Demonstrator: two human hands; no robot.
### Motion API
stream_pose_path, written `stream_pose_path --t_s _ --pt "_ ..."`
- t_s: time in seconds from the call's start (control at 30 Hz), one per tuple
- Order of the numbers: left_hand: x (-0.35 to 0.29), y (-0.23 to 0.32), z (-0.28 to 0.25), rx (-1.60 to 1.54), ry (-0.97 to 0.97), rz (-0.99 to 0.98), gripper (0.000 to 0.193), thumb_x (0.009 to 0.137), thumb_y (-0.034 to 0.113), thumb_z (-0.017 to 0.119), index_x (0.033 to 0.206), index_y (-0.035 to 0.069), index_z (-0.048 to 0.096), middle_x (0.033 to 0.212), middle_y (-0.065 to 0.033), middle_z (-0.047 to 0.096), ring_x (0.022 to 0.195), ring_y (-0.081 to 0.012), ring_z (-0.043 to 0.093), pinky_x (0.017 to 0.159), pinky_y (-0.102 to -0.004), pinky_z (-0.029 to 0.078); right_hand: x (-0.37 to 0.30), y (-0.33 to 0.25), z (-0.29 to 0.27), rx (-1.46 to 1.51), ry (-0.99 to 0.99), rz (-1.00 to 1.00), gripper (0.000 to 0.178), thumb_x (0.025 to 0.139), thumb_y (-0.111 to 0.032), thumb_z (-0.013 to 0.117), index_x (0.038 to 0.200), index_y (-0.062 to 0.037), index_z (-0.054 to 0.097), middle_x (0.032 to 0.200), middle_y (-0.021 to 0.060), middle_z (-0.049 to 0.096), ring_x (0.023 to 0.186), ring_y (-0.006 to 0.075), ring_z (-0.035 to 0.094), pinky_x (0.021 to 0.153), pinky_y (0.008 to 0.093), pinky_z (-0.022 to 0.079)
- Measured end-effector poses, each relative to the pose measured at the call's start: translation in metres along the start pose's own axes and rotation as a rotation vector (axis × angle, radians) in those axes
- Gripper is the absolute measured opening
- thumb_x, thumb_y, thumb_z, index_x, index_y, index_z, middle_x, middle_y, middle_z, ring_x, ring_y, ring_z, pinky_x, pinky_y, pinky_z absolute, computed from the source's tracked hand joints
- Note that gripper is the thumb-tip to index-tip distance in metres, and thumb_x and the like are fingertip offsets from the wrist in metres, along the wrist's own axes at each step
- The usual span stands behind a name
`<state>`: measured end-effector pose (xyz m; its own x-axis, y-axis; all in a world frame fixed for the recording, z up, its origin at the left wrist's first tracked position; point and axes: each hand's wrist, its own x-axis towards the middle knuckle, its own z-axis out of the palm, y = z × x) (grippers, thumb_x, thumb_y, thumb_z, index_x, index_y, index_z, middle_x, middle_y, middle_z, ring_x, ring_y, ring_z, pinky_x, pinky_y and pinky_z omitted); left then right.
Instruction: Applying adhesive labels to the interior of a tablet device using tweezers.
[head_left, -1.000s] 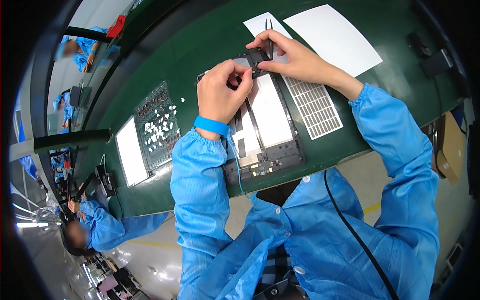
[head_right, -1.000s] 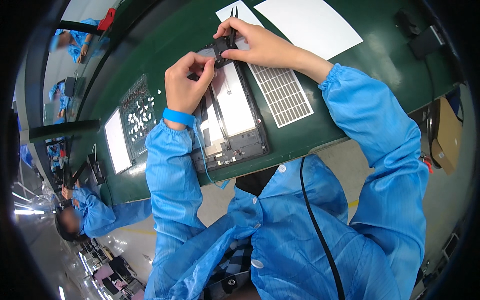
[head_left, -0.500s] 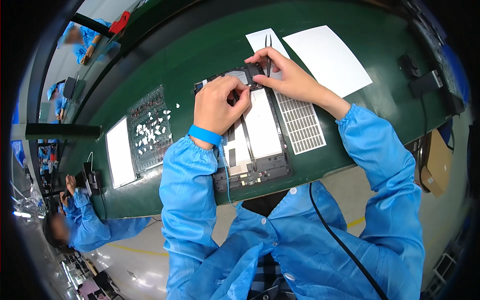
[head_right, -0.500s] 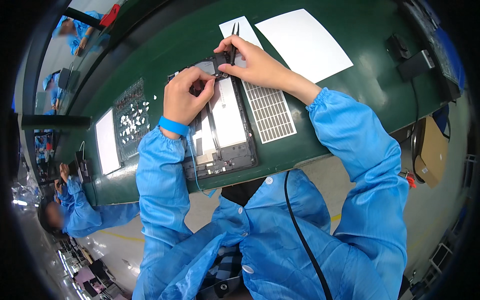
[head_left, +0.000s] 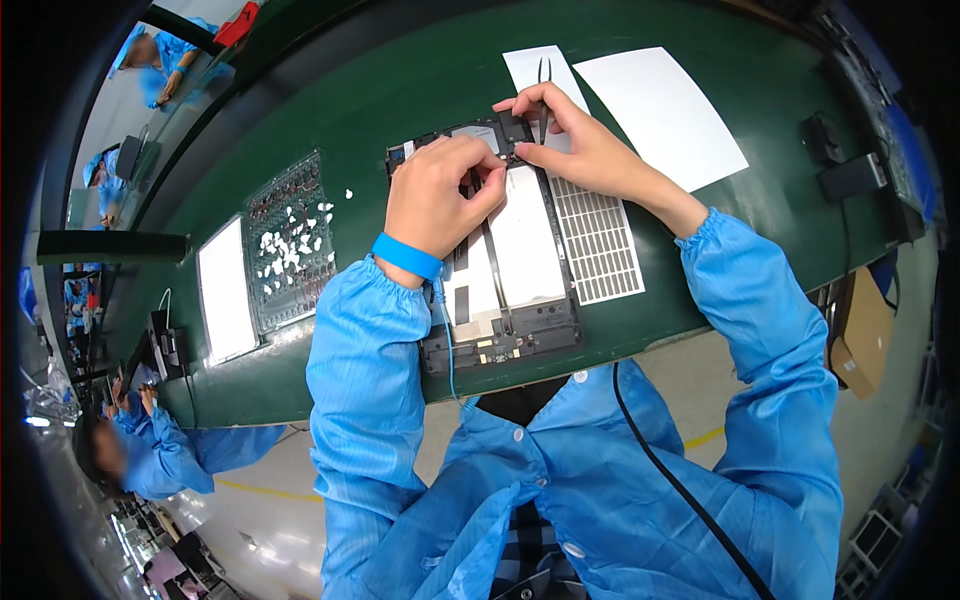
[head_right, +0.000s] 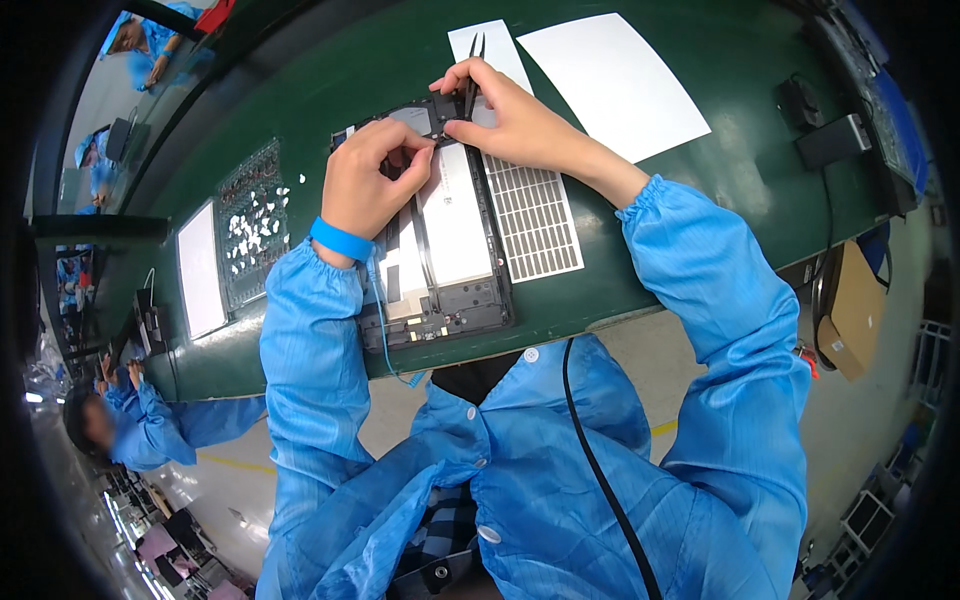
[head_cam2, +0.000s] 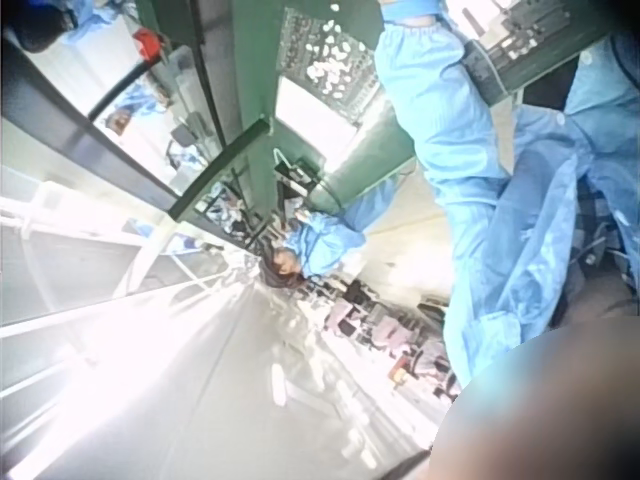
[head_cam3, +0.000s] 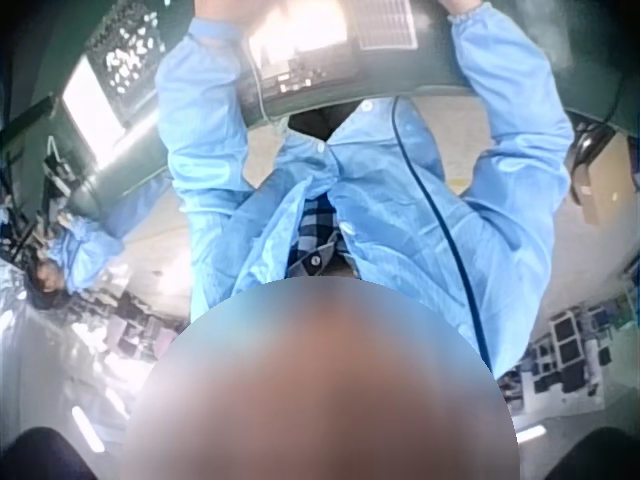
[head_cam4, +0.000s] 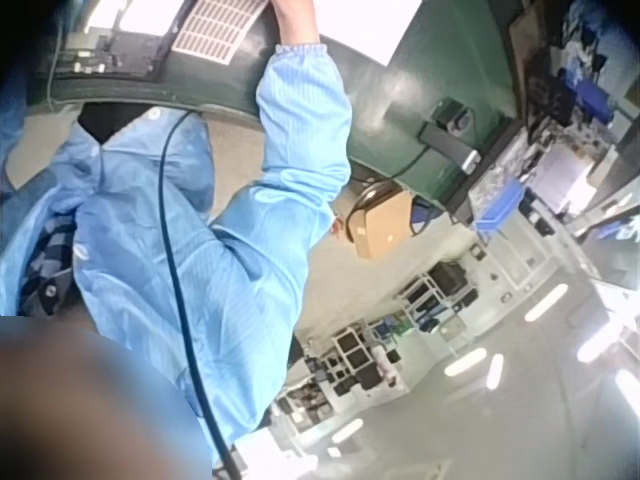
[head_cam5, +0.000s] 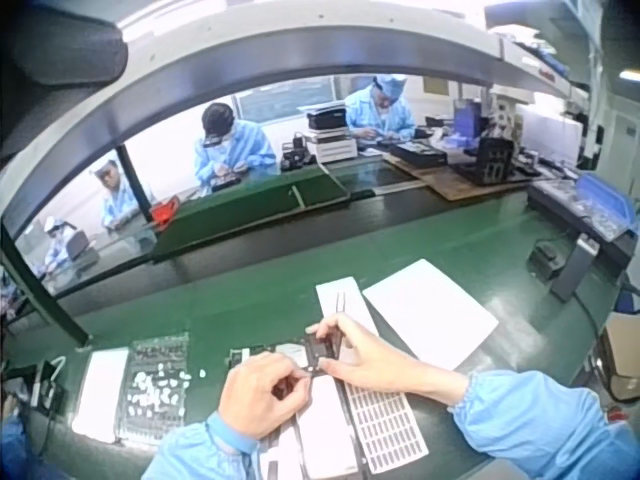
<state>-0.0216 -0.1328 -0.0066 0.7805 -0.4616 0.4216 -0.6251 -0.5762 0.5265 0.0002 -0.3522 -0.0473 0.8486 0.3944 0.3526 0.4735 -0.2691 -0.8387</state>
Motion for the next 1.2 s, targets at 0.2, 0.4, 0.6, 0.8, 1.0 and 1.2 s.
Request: stream_pose_path --t_s 0.2,0.4,0.6,0.8,1.0,1.2 --pt "0.002 -0.002 0.002 -0.024 -0.036 0.082 0.005 0.079 0.011 0.072 0.080 0.007 0.067 0.074 -0.0041 0.065 0.068 -0.0221 0.062 0.064 -0.0357 0.050 0.003 -0.005 -0.001 -0.005 -0.013 -0.003 0.043 0.089 -0.017 0.073 0.122 -0.0050 0.048 0.124 0.0135 0.059 0.120 0.0267 0.056 0.104 0.0385 0.043" --pt "0.002 0.002 0.000 -0.046 -0.047 0.069 0.006 0.080 0.011 0.072 0.081 0.007 0.068 0.072 -0.0040 0.064 0.067 -0.0218 0.061 0.064 -0.0354 0.049 0.010 0.002 -0.005 0.016 -0.094 0.034 0.043 0.089 -0.018 0.074 0.121 -0.0054 0.047 0.121 0.0139 0.059 0.120 0.0276 0.055 0.104 0.0374 0.042" --pt "0.006 -0.003 0.003 -0.050 -0.004 -0.017 0.010 0.081 0.012 0.073 0.078 0.006 0.065 0.072 -0.0038 0.064 0.066 -0.0199 0.058 0.064 -0.0335 0.048 0.017 -0.010 -0.004 0.052 -0.172 0.269 0.038 0.091 -0.015 0.071 0.118 -0.0090 0.046 0.124 0.0119 0.058 0.122 0.0292 0.053 0.105 0.0419 0.040" --pt "0.020 -0.003 0.002 -0.003 -0.076 -0.081 0.013 0.079 0.012 0.074 0.076 0.004 0.064 0.073 -0.0044 0.061 0.066 -0.0208 0.060 0.063 -0.0343 0.048 0.012 0.001 -0.006 -0.057 -0.132 0.134 0.043 0.092 -0.023 0.072 0.122 -0.0075 0.047 0.124 0.0136 0.058 0.122 0.0299 0.053 0.106 0.0416 0.041" --pt "0.026 0.002 0.001 0.056 -0.159 -0.218 0.014 0.079 0.013 0.072 0.078 0.003 0.064 0.076 -0.0078 0.065 0.065 -0.0200 0.063 0.062 -0.0328 0.050 0.007 0.010 -0.009 -0.065 -0.092 0.035 0.046 0.092 -0.030 0.073 0.123 -0.0059 0.050 0.125 0.0122 0.059 0.121 0.0281 0.055 0.105 0.0403 0.042" --pt "0.024 -0.010 0.006 0.045 -0.075 -0.180 0.012 0.080 0.012 0.071 0.082 0.002 0.066 0.074 -0.0070 0.064 0.063 -0.0181 0.060 0.063 -0.0318 0.049 0.009 0.012 -0.002 -0.093 0.094 -0.163 0.038 0.091 -0.030 0.072 0.117 -0.0080 0.056 0.099 0.0135 0.067 0.090 0.0294 0.064 0.084 0.0377 0.049"
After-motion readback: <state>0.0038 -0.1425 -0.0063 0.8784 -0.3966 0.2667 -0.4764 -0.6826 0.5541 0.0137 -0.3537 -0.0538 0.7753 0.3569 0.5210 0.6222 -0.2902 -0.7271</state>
